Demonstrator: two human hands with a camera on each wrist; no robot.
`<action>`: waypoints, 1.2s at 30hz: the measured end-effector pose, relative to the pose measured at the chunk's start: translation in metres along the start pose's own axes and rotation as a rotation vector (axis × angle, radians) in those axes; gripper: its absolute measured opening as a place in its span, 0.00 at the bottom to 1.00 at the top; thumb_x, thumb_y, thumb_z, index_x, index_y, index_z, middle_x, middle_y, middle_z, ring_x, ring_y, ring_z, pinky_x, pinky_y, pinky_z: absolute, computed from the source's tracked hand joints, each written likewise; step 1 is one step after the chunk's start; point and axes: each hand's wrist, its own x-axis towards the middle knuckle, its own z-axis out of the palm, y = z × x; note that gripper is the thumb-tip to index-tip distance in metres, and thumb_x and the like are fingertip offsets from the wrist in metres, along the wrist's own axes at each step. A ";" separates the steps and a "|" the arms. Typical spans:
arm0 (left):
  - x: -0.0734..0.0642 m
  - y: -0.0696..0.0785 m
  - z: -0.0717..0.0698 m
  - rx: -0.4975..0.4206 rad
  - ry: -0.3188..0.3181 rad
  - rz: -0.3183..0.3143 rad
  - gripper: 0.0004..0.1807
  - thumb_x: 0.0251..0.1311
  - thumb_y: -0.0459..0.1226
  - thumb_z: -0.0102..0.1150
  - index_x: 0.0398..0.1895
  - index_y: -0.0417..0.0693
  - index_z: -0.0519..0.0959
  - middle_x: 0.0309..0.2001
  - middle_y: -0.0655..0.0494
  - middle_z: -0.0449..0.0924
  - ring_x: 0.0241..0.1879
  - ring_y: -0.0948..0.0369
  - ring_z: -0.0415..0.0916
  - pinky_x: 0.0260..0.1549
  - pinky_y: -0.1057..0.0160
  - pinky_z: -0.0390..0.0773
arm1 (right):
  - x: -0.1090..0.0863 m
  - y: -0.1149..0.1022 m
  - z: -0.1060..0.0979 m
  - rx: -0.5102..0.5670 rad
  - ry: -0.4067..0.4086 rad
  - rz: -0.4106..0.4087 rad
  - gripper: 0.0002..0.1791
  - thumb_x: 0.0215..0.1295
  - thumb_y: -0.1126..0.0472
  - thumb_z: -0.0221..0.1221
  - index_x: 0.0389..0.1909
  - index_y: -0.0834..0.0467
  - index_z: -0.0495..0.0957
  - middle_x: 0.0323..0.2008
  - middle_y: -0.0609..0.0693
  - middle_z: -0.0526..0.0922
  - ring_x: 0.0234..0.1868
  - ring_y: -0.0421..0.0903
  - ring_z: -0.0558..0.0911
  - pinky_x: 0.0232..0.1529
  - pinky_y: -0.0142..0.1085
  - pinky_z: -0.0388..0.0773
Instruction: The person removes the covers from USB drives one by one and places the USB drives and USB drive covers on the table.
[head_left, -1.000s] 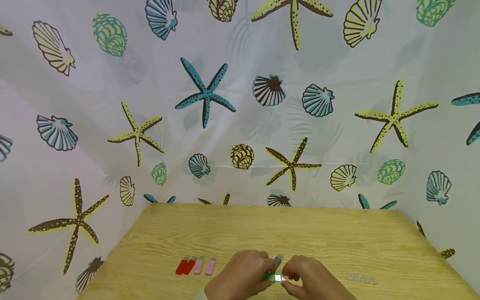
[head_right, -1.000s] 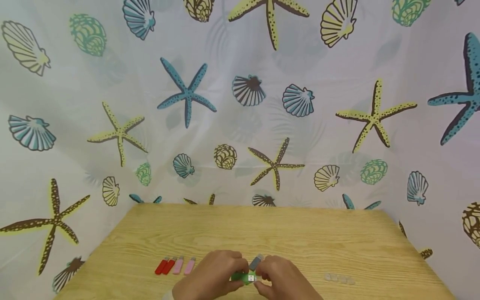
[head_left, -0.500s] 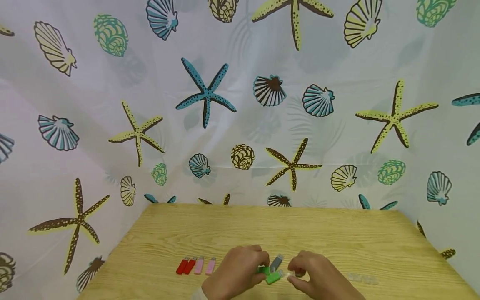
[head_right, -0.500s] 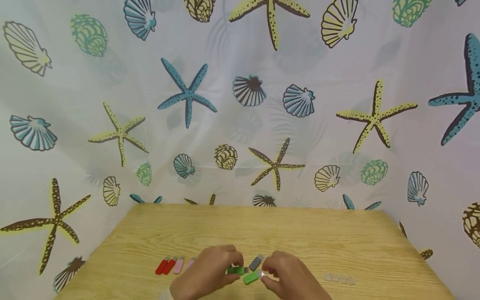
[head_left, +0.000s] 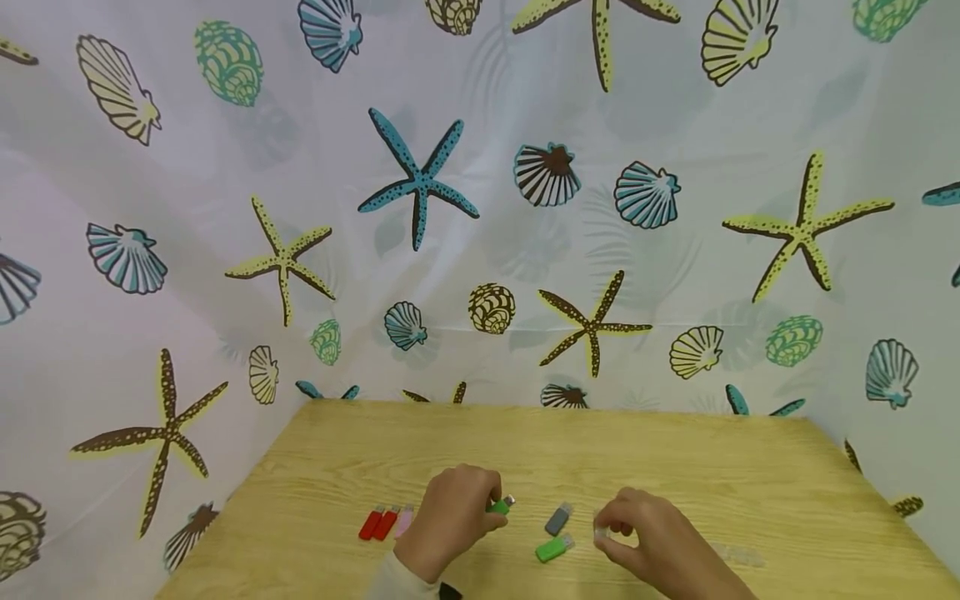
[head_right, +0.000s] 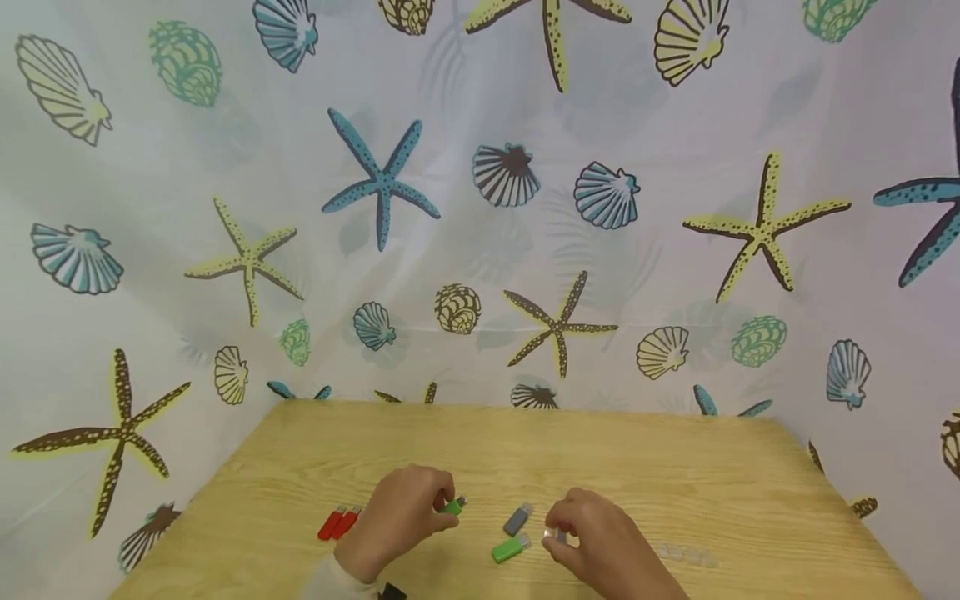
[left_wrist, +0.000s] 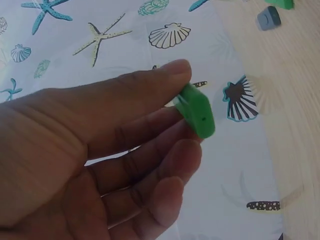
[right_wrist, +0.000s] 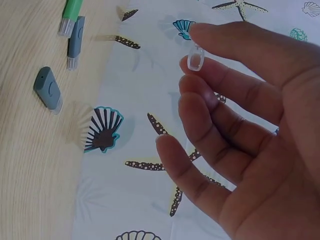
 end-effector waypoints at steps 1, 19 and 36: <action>0.000 -0.003 0.000 0.005 0.003 -0.019 0.12 0.41 0.43 0.78 0.22 0.53 0.82 0.22 0.65 0.80 0.16 0.72 0.66 0.16 0.70 0.67 | 0.000 0.000 0.000 -0.006 0.004 0.004 0.03 0.60 0.56 0.66 0.34 0.48 0.82 0.30 0.35 0.74 0.29 0.30 0.72 0.29 0.31 0.75; -0.003 -0.029 0.013 0.017 -0.039 -0.229 0.20 0.38 0.39 0.80 0.07 0.51 0.74 0.10 0.63 0.70 0.12 0.66 0.65 0.11 0.65 0.68 | -0.008 0.024 -0.009 -0.057 0.016 0.207 0.05 0.55 0.55 0.69 0.32 0.50 0.84 0.29 0.38 0.74 0.29 0.34 0.70 0.29 0.31 0.72; -0.001 -0.040 0.033 0.143 -0.075 -0.317 0.19 0.35 0.42 0.81 0.15 0.46 0.77 0.15 0.56 0.74 0.14 0.61 0.70 0.14 0.58 0.73 | -0.027 0.066 -0.018 -0.170 0.090 0.376 0.05 0.53 0.57 0.70 0.30 0.52 0.86 0.28 0.42 0.76 0.29 0.40 0.71 0.28 0.34 0.70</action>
